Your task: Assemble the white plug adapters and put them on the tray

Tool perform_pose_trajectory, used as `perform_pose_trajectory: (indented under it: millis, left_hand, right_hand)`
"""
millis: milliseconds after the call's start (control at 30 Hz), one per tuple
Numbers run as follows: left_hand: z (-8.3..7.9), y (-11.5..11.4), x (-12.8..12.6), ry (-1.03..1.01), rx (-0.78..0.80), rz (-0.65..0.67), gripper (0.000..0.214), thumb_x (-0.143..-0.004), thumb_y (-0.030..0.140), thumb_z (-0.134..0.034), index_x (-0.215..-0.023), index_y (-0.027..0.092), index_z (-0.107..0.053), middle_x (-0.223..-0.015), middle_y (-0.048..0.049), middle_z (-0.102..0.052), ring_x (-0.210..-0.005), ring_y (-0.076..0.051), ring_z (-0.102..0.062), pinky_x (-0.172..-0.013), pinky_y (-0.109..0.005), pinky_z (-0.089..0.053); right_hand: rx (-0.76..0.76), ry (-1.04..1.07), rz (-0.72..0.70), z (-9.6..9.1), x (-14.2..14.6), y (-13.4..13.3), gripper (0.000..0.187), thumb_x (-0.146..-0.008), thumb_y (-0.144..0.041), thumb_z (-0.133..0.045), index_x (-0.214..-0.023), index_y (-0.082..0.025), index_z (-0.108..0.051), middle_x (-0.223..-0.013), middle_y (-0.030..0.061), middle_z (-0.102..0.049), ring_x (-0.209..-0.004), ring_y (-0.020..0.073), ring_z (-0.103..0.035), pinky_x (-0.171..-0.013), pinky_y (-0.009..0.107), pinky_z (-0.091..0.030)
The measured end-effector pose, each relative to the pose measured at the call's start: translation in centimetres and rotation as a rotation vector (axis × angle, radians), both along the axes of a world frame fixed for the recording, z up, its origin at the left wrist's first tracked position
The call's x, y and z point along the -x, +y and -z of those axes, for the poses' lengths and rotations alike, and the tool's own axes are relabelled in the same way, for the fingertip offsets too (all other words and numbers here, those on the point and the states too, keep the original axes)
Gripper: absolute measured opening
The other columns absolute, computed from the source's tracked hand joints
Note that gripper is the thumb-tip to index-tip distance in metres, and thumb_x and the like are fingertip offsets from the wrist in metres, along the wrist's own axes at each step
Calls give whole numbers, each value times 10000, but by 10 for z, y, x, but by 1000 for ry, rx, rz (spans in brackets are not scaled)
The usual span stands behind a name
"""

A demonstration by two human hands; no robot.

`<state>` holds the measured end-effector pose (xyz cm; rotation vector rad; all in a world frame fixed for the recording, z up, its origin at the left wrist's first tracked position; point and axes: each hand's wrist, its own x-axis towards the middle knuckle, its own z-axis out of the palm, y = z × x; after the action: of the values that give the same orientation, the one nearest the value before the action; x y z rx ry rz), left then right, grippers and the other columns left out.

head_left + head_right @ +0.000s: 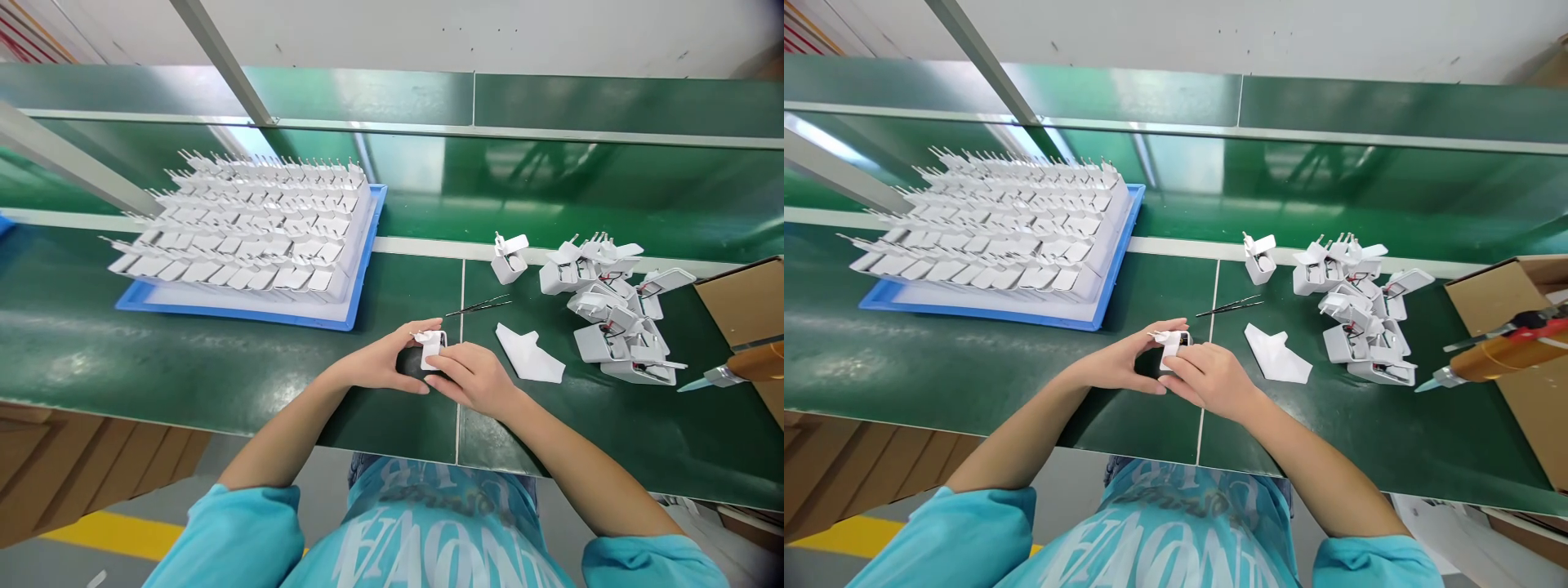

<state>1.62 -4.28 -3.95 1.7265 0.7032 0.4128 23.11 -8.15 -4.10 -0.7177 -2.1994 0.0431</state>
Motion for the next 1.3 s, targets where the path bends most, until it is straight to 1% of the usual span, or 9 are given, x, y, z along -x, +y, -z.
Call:
perform_pose_trajectory:
  millis: [67, 133, 233, 400, 533, 700, 800, 1067, 1300]
  left_hand:
    - [-4, 2, 3, -46, 57, 40, 945, -737, 369, -807, -1525, 301, -290, -1561, -110, -351, -1390, -305, -416, -1110, -440, -412]
    - [-5, 2, 1, -53, 60, -20, 864, -786, 403, -761, -1517, 291, -315, -1516, -120, -411, -1375, -303, -429, -1092, -440, -426]
    - [-1, -2, -8, -16, 7, -150, 757, -821, 434, -712, -1480, 265, -379, -1360, -125, -545, -1272, -292, -511, -1025, -431, -469]
    - [4, -7, -17, 15, -44, -252, 740, -800, 407, -713, -1447, 245, -394, -1278, -118, -564, -1185, -269, -545, -926, -398, -511]
    - [6, -7, -17, 32, -75, -348, 690, -783, 408, -710, -1393, 226, -444, -1187, -104, -572, -1108, -241, -563, -866, -366, -528]
    - [1, -6, -22, 53, -110, -454, 611, -817, 436, -662, -1349, 208, -465, -1090, -82, -584, -990, -199, -573, -756, -307, -526]
    - [-4, -8, -28, 79, -86, -464, 671, -807, 464, -671, -1382, 217, -430, -1045, -61, -591, -964, -197, -587, -736, -302, -524]
    - [-8, 0, -45, -81, -1, -503, 726, -793, 507, -701, -1394, 181, -458, -1040, -72, -641, -837, -173, -636, -795, -336, -536]
    - [-19, 16, -42, -36, -104, -422, 515, -865, 594, -581, -1078, 142, -703, -1056, -94, -702, -1008, -269, -619, -957, -424, -479]
  right_hand:
    - [13, 34, -32, 0, -3, 1, 164, -934, -186, -527, -1093, -168, -563, -822, 41, -666, -699, 136, -604, -611, 258, -492]
    - [112, 88, -52, 0, -7, 4, 306, -909, -167, -520, -1214, -183, -506, -905, 57, -659, -779, 156, -620, -652, 276, -520]
    - [328, 118, -42, 1, -16, 12, 512, -868, -287, -602, -1333, -220, -398, -1081, 99, -614, -958, 215, -616, -749, 358, -560]
    - [620, -18, -70, 7, -28, 24, 953, -729, -442, -783, -1470, -242, -217, -1364, 165, -498, -1231, 296, -547, -981, 487, -504]
    - [623, -77, -109, 15, -23, 25, 785, -794, -370, -724, -1438, -231, -298, -1405, 164, -522, -1289, 308, -534, -1036, 515, -454]
    - [511, -12, 21, 23, -11, 20, 537, -786, -323, -703, -1259, -195, -482, -1178, 123, -665, -1063, 264, -657, -877, 417, -541]
    - [425, 24, 111, 23, -9, 17, 468, -792, -256, -649, -1229, -174, -504, -1161, 144, -652, -1063, 286, -626, -870, 442, -527]
    - [266, 162, 272, 14, -16, 17, 496, -758, -198, -611, -1244, -192, -513, -1173, 140, -610, -1077, 304, -567, -914, 485, -497]
    - [289, 276, 301, 8, -21, 20, 518, -767, -292, -661, -1249, -225, -484, -1130, 114, -629, -1037, 288, -599, -875, 461, -530]
